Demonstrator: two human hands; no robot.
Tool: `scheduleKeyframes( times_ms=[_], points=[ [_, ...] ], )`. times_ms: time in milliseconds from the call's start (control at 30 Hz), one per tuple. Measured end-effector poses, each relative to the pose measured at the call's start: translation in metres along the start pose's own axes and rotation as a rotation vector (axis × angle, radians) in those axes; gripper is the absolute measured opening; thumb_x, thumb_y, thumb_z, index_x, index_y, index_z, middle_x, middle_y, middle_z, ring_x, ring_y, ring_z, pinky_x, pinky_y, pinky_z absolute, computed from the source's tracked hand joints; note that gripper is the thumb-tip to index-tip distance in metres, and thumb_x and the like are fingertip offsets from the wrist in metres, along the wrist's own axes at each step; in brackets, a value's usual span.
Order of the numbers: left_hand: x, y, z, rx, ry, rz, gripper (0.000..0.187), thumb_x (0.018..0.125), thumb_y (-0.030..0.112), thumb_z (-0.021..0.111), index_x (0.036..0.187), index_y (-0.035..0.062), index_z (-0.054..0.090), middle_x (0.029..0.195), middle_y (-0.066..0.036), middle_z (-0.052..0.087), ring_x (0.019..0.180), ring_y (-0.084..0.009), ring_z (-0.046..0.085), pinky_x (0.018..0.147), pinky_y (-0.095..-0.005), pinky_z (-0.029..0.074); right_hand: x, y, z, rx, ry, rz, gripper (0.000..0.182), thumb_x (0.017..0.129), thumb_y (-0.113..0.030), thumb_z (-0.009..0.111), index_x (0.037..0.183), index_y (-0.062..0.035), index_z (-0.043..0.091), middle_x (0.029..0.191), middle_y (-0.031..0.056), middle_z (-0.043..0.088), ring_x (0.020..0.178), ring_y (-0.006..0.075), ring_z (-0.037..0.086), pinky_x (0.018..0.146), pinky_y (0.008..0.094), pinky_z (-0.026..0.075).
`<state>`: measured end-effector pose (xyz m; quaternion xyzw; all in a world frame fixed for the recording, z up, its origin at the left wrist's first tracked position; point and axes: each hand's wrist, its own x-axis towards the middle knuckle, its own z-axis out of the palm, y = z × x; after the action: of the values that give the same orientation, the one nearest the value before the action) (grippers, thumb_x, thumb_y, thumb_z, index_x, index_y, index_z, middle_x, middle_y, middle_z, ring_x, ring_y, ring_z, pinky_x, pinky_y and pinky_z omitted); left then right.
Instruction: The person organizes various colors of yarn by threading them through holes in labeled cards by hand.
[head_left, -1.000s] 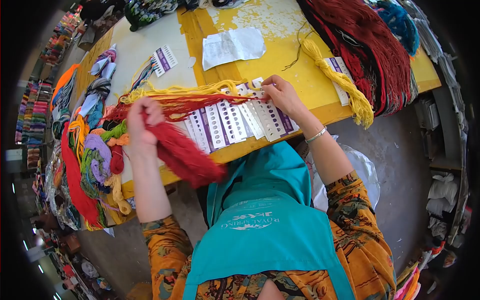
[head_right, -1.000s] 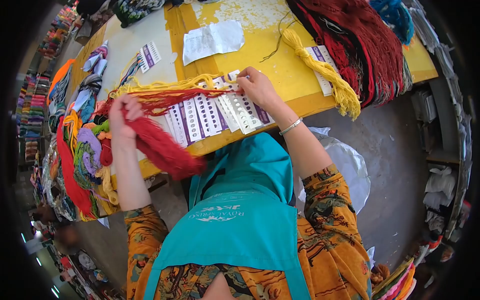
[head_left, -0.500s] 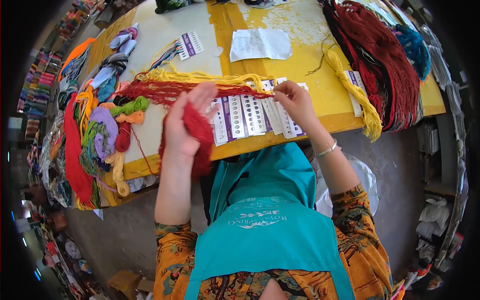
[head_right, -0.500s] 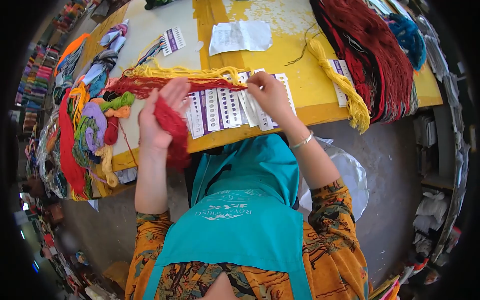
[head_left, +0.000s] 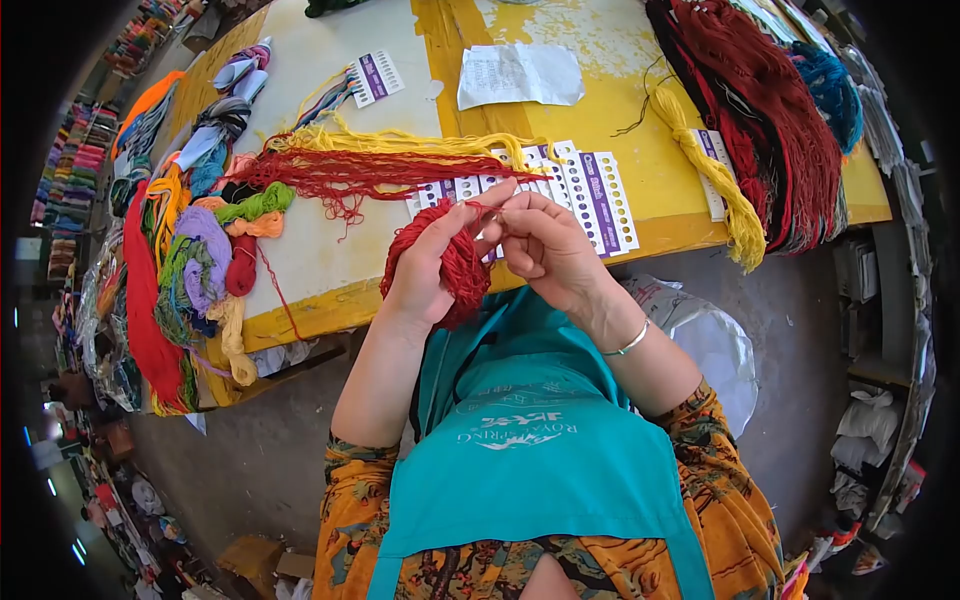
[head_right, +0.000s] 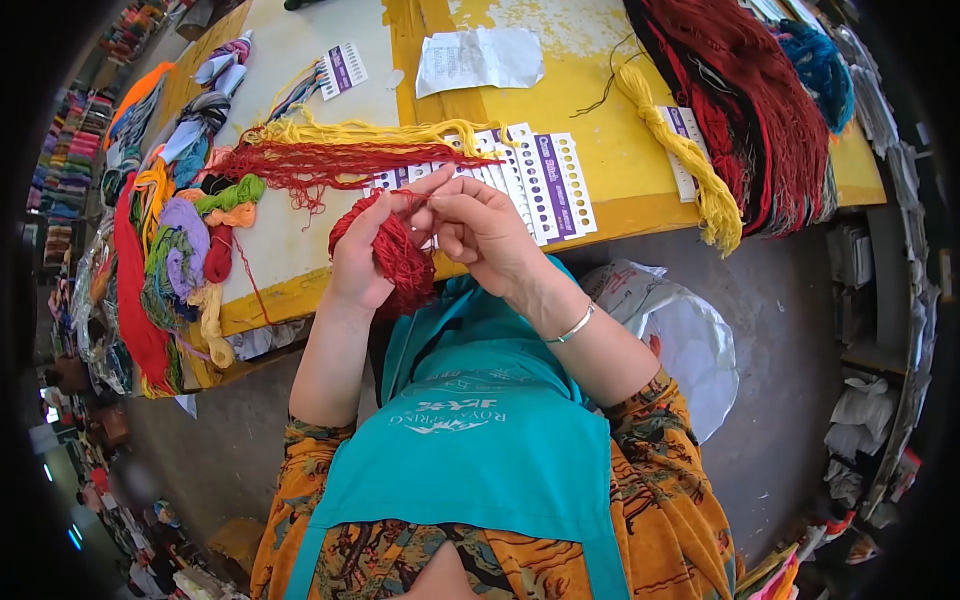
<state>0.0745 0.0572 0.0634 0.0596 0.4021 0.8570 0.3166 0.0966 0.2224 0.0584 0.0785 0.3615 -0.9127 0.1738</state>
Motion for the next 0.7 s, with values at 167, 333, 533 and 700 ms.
scheduleKeyframes(
  times_ms=[167,333,533,700],
  points=[
    [0.002,-0.002,0.004,-0.020,0.025,0.015,0.056,0.098,0.033,0.039,0.137,-0.0064,0.041,0.141,-0.015,0.046,0.126,-0.0224,0.047,0.104,-0.0365,0.037,0.004,0.004,-0.012,-0.072,-0.016,-0.036,0.006,0.091,-0.010,0.059,0.086,-0.0067,0.058,0.072,0.0027,0.061,0.048,0.0033,0.042,0.041,0.0176,0.024],
    [0.006,-0.004,0.003,0.001,0.054,0.016,0.055,0.098,0.032,0.038,0.138,-0.0057,0.041,0.141,-0.015,0.046,0.126,-0.0241,0.048,0.104,-0.0380,0.038,0.003,-0.001,-0.003,-0.259,0.026,-0.102,0.007,0.090,-0.012,0.062,0.091,-0.0055,0.060,0.074,-0.0002,0.060,0.052,0.0016,0.042,0.044,0.0163,0.028],
    [0.013,-0.012,0.004,0.007,0.047,0.043,0.050,0.100,0.026,0.036,0.139,-0.0053,0.039,0.140,-0.016,0.046,0.126,-0.0239,0.047,0.106,-0.0358,0.037,0.002,0.002,0.003,-0.455,0.036,-0.133,0.011,0.087,-0.015,0.066,0.094,-0.0062,0.063,0.076,-0.0042,0.060,0.057,-0.0005,0.041,0.048,0.0154,0.026],
    [0.015,-0.015,0.005,0.141,0.066,0.081,0.049,0.101,0.027,0.035,0.139,-0.0039,0.040,0.139,-0.015,0.047,0.125,-0.0230,0.048,0.106,-0.0348,0.036,0.004,0.007,0.003,-0.391,0.108,-0.141,0.008,0.087,-0.013,0.066,0.092,-0.0069,0.063,0.075,-0.0046,0.058,0.056,-0.0005,0.039,0.048,0.0164,0.025]
  ],
)
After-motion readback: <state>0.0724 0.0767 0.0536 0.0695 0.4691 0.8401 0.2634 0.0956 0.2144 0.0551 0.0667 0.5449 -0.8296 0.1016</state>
